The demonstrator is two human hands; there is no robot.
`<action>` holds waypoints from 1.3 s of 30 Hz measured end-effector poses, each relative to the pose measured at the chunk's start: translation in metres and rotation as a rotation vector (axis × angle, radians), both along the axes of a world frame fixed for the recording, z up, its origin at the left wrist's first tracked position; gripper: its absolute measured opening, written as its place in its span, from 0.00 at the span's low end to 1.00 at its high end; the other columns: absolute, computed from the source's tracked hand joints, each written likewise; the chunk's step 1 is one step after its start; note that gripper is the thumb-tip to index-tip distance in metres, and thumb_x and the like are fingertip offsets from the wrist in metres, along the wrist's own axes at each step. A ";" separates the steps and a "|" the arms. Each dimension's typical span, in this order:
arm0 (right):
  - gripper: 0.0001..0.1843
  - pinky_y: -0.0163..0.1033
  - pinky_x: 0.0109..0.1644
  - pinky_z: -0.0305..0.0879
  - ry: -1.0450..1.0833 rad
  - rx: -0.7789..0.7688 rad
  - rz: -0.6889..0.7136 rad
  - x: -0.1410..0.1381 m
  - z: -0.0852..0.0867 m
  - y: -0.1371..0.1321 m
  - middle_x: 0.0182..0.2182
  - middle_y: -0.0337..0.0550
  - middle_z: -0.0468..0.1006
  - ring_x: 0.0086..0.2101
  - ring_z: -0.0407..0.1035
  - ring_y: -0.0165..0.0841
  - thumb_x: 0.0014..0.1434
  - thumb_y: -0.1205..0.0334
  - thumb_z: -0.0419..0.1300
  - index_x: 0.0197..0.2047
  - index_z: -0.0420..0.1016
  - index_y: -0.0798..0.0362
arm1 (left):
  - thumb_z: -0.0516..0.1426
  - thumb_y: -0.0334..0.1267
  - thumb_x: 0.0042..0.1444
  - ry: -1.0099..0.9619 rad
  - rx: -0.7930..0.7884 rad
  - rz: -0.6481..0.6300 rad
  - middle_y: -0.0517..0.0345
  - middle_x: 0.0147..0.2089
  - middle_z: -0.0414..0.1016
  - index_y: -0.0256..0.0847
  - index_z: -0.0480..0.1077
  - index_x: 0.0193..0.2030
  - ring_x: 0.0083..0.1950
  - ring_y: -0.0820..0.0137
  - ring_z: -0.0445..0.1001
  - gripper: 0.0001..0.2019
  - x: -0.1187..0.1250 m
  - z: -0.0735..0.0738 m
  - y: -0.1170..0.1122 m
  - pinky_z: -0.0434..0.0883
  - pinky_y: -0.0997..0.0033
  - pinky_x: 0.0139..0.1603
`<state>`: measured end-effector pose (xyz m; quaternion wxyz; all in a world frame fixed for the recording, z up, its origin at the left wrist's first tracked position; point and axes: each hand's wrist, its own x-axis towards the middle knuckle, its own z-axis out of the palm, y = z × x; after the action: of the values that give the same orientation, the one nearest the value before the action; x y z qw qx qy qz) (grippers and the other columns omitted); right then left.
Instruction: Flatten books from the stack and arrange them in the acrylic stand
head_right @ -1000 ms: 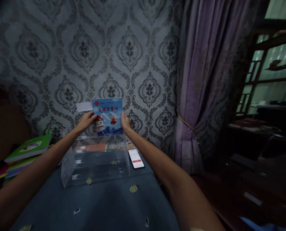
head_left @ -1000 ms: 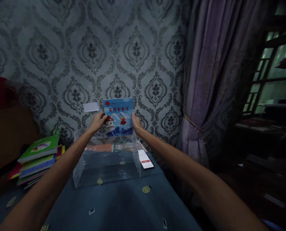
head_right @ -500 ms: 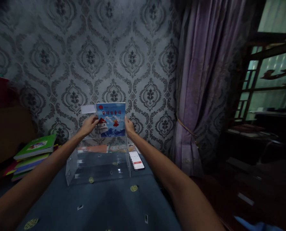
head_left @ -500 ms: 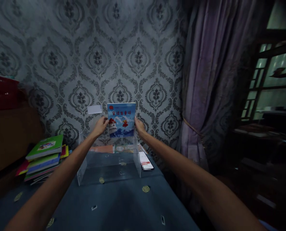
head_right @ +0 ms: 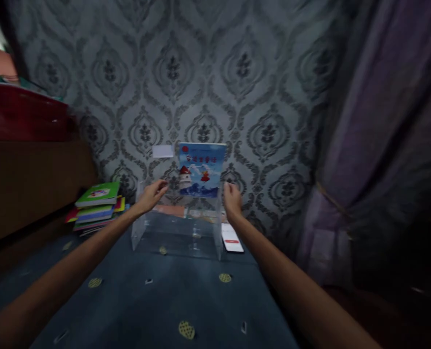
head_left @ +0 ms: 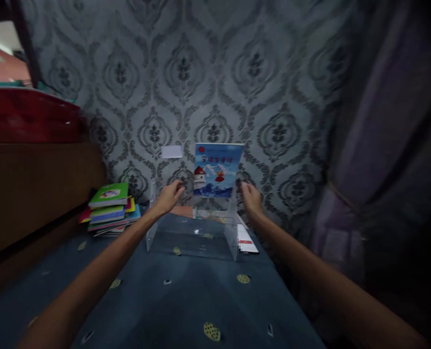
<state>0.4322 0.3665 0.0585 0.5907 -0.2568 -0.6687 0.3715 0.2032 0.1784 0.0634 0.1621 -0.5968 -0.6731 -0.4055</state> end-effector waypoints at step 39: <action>0.27 0.49 0.47 0.77 -0.508 -0.323 0.368 0.016 -0.200 -0.146 0.37 0.47 0.85 0.41 0.78 0.50 0.45 0.30 0.60 0.33 0.84 0.43 | 0.49 0.50 0.66 0.298 -0.702 0.653 0.44 0.62 0.71 0.45 0.66 0.59 0.61 0.54 0.71 0.20 -0.255 -0.044 -0.156 0.69 0.59 0.54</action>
<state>0.4483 0.2208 -0.1411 0.2804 -0.3061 -0.7619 0.4971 -0.0515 0.0226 0.0190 0.1643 -0.4252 -0.8900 0.0071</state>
